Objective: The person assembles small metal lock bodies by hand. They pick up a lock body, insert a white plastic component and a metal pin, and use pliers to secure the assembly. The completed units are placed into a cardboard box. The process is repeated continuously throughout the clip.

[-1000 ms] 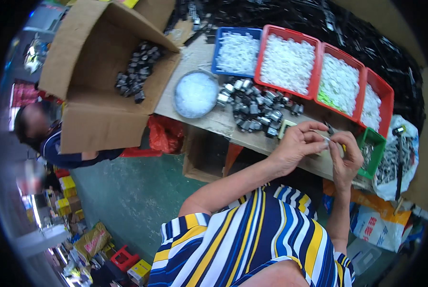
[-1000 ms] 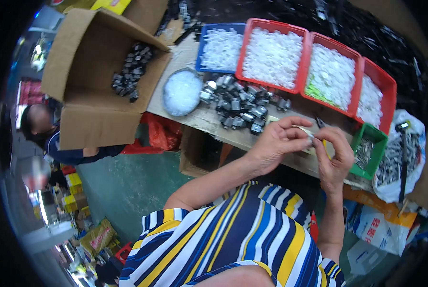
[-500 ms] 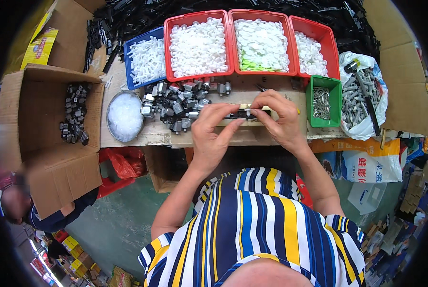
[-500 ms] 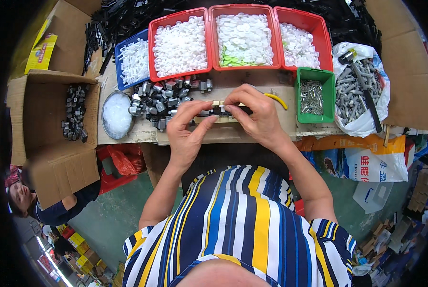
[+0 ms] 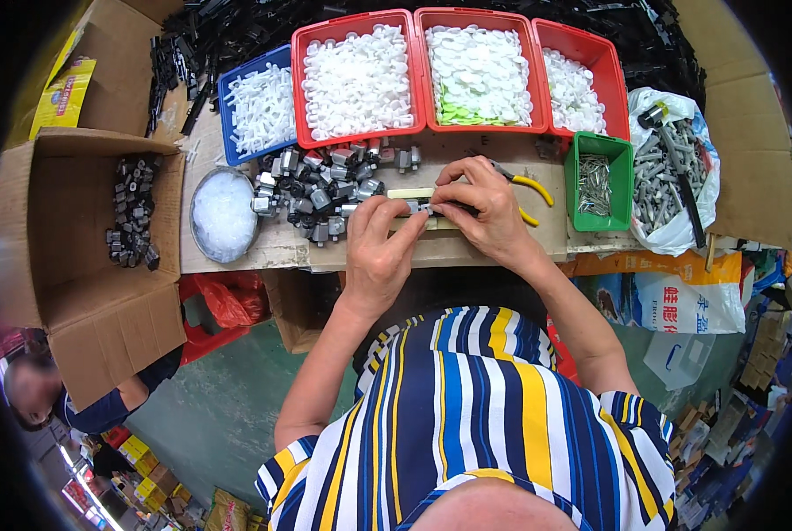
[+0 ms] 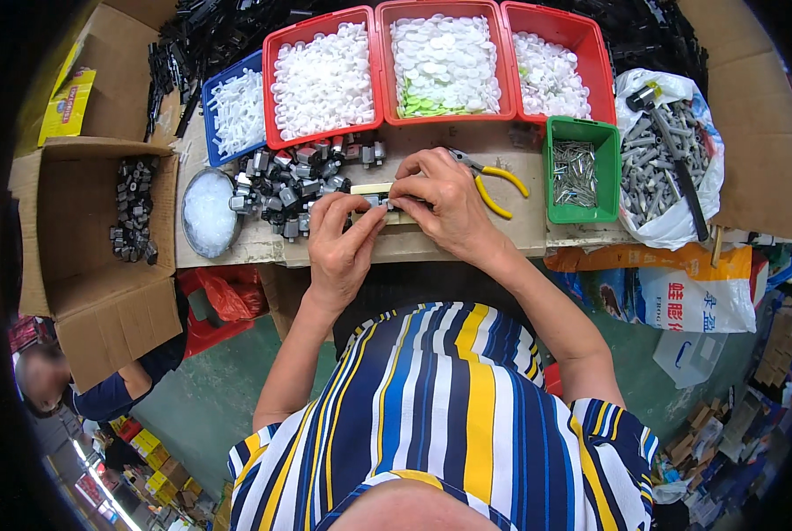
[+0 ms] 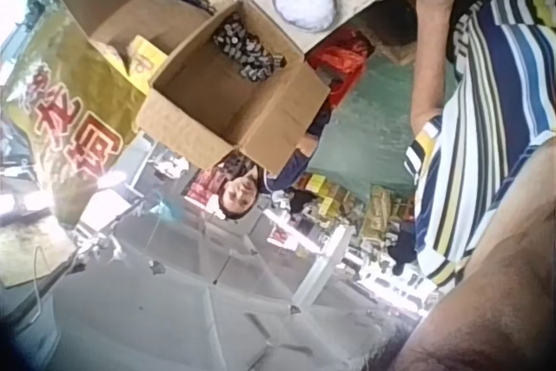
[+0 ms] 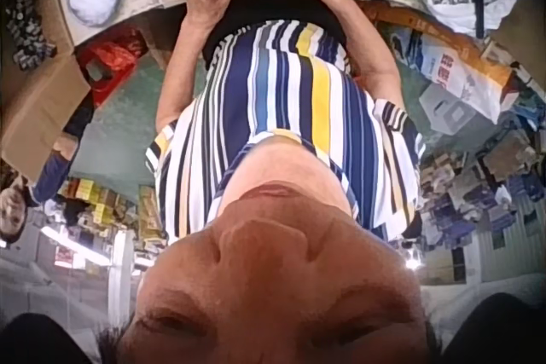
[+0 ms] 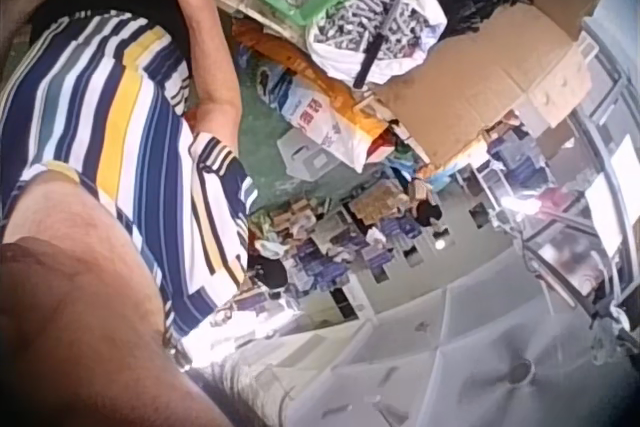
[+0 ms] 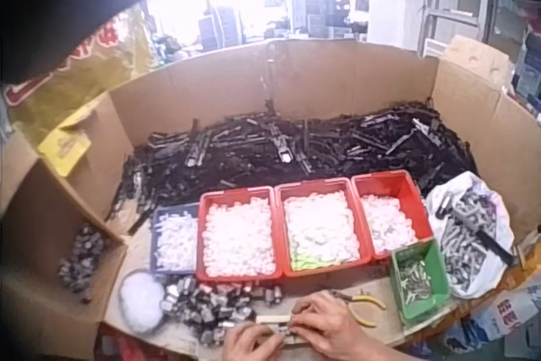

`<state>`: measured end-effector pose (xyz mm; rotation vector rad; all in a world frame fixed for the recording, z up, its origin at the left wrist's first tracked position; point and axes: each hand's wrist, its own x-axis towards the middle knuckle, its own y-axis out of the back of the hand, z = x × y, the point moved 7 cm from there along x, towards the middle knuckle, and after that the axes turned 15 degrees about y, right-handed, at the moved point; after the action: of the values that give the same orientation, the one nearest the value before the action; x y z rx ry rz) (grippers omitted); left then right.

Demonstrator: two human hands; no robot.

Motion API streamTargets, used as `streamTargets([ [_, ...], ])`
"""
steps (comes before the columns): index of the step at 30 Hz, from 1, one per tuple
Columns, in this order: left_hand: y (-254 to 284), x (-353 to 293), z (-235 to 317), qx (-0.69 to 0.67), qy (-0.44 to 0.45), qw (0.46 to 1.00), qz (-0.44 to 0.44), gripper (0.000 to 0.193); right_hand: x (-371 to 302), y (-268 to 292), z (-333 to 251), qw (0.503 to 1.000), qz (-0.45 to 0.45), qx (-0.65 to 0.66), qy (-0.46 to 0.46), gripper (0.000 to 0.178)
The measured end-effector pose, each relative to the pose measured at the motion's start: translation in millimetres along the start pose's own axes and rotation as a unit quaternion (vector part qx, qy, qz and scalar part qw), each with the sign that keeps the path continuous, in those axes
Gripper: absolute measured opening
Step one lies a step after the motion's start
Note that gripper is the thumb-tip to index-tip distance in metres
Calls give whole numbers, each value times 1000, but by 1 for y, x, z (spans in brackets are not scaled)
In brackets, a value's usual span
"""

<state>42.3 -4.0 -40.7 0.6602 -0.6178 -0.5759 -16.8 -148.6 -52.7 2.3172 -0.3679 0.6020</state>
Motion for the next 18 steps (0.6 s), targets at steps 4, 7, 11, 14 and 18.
streamTargets([
  [4, -4, -2, -4, 6, -21, 1000, -18, 27, 1, -2, 2, 1000, -12, -7, 0, 10],
  [7, -5, 0, -5, 5, -30, 999, -41, 28, 1, -3, 2, 1000, -21, -15, 2, 11],
  [11, -6, 2, -3, -6, -30, 998, -47, 28, 1, -1, 2, 999, -23, -22, -5, 12],
  [14, -7, 4, -1, -10, -28, 998, -53, 27, 2, 2, 2, 999, -25, -17, -14, 13],
  [18, -6, 7, 3, -12, -33, 998, -52, 23, 6, 30, -9, 999, 4, -46, -9, 11],
])
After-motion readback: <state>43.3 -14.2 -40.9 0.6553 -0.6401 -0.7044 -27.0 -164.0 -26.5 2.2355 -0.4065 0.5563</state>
